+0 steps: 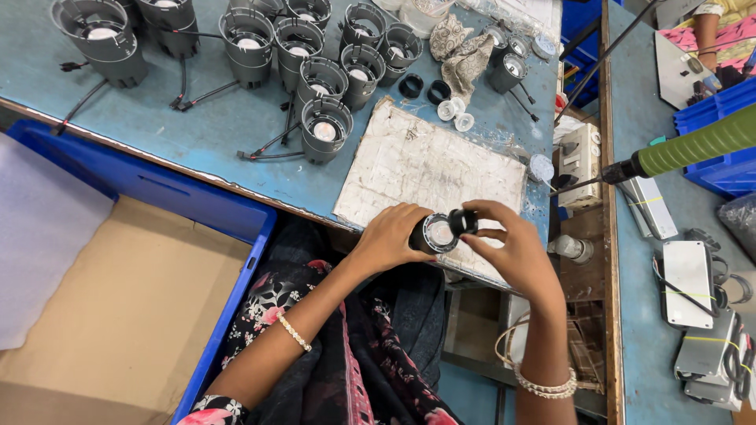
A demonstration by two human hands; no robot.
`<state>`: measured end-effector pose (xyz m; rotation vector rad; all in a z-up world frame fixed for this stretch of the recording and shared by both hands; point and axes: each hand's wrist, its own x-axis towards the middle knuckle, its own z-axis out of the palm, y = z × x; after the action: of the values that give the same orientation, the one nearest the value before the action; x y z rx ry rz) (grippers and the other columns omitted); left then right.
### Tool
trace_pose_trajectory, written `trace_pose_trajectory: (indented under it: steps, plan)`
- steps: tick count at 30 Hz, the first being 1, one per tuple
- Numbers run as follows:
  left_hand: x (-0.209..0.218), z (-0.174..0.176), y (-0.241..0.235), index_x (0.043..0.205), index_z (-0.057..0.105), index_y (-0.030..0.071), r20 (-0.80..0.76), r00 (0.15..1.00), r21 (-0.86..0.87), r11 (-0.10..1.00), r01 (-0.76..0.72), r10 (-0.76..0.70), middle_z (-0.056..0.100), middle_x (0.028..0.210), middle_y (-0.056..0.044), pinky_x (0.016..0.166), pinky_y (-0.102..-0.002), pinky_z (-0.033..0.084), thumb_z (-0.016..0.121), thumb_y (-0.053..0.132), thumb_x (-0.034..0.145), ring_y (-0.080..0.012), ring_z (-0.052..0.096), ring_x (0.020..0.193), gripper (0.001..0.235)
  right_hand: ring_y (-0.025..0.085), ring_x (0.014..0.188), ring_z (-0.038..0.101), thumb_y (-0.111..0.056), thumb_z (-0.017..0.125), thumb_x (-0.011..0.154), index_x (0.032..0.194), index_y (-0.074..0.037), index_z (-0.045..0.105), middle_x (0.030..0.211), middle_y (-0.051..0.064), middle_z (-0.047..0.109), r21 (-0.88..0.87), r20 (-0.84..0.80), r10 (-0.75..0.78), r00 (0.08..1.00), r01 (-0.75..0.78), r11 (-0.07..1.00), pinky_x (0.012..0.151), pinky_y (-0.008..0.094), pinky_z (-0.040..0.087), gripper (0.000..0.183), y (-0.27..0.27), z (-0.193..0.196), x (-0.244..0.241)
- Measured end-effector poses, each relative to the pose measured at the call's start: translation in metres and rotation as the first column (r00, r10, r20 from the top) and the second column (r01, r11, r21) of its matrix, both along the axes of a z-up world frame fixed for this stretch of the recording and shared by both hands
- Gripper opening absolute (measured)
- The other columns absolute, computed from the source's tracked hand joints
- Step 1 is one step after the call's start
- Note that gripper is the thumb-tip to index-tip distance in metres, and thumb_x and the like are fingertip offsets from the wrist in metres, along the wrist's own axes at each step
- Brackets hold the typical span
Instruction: The person assembles small cylindrical light fixtures by inserting white bulbs into gray housings, securing black rings, and using a green electric screwdriver to tighten screws. The person handles multiple units one at a time on a blue workbench.
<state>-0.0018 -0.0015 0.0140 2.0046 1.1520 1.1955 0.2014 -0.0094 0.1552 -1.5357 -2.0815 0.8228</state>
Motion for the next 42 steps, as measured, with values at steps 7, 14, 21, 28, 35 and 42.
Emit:
trace_pose_trajectory:
  steps: [7,14,21,28,35,42]
  plan:
    - [-0.002,0.001,0.000,0.122,0.064,0.010,0.030,0.999,0.033,0.999,0.010,-0.011,0.068,0.116,-0.009,0.098,-0.044,0.048,0.092,0.038,0.062,-0.0312,0.063,0.112,0.072,0.026,0.109,0.071,-0.003,0.074,0.082,0.125,-0.004,0.065,0.119,0.014,0.069,0.050,0.142,0.119,0.983,-0.128,0.991,0.092,0.035,0.058,0.044,-0.014,0.017,-0.040]
    - [-0.002,-0.001,0.000,0.122,0.063,0.010,0.038,0.999,0.034,0.999,0.019,-0.020,0.068,0.115,-0.008,0.099,-0.043,0.048,0.091,0.039,0.063,-0.0305,0.063,0.113,0.071,0.031,0.105,0.071,-0.005,0.075,0.080,0.123,-0.004,0.065,0.116,0.016,0.069,0.070,0.230,0.116,0.966,-0.135,0.988,0.091,0.037,0.060,0.043,-0.013,0.010,-0.045]
    - [-0.001,-0.005,0.002,0.123,0.062,0.009,0.032,0.999,0.075,0.997,0.005,-0.008,0.067,0.117,-0.009,0.099,-0.044,0.047,0.091,0.041,0.064,-0.0312,0.062,0.114,0.073,0.036,0.093,0.070,-0.014,0.080,0.078,0.119,-0.004,0.069,0.107,0.018,0.072,0.147,0.425,0.052,0.904,-0.125,0.981,0.081,0.044,0.055,0.043,-0.014,0.005,-0.050]
    - [-0.001,-0.007,0.001,0.124,0.062,0.010,0.021,1.000,0.055,0.998,0.007,-0.008,0.067,0.117,-0.009,0.100,-0.044,0.047,0.090,0.042,0.065,-0.0310,0.062,0.115,0.073,0.037,0.090,0.071,-0.014,0.081,0.076,0.112,-0.001,0.072,0.096,0.021,0.073,0.185,0.431,0.033,0.902,-0.124,0.975,0.080,0.045,0.055,0.040,-0.011,0.002,-0.051]
    - [0.000,-0.009,0.002,0.124,0.062,0.010,0.025,1.000,0.063,0.998,0.001,-0.003,0.067,0.117,-0.010,0.100,-0.044,0.047,0.091,0.042,0.063,-0.0309,0.062,0.115,0.074,0.034,0.083,0.075,-0.021,0.083,0.077,0.106,0.003,0.072,0.092,0.022,0.073,0.164,0.379,-0.042,0.925,-0.022,0.986,0.074,0.041,0.058,0.039,-0.008,-0.006,-0.050]
    - [0.000,-0.007,0.002,0.124,0.063,0.010,0.023,1.000,0.042,0.999,0.009,-0.010,0.068,0.116,-0.009,0.100,-0.044,0.047,0.091,0.042,0.063,-0.0303,0.063,0.114,0.074,0.033,0.080,0.073,-0.029,0.086,0.078,0.100,0.004,0.071,0.091,0.021,0.074,0.156,0.422,-0.145,0.895,0.085,0.984,0.073,0.041,0.057,0.042,-0.006,-0.010,-0.053]
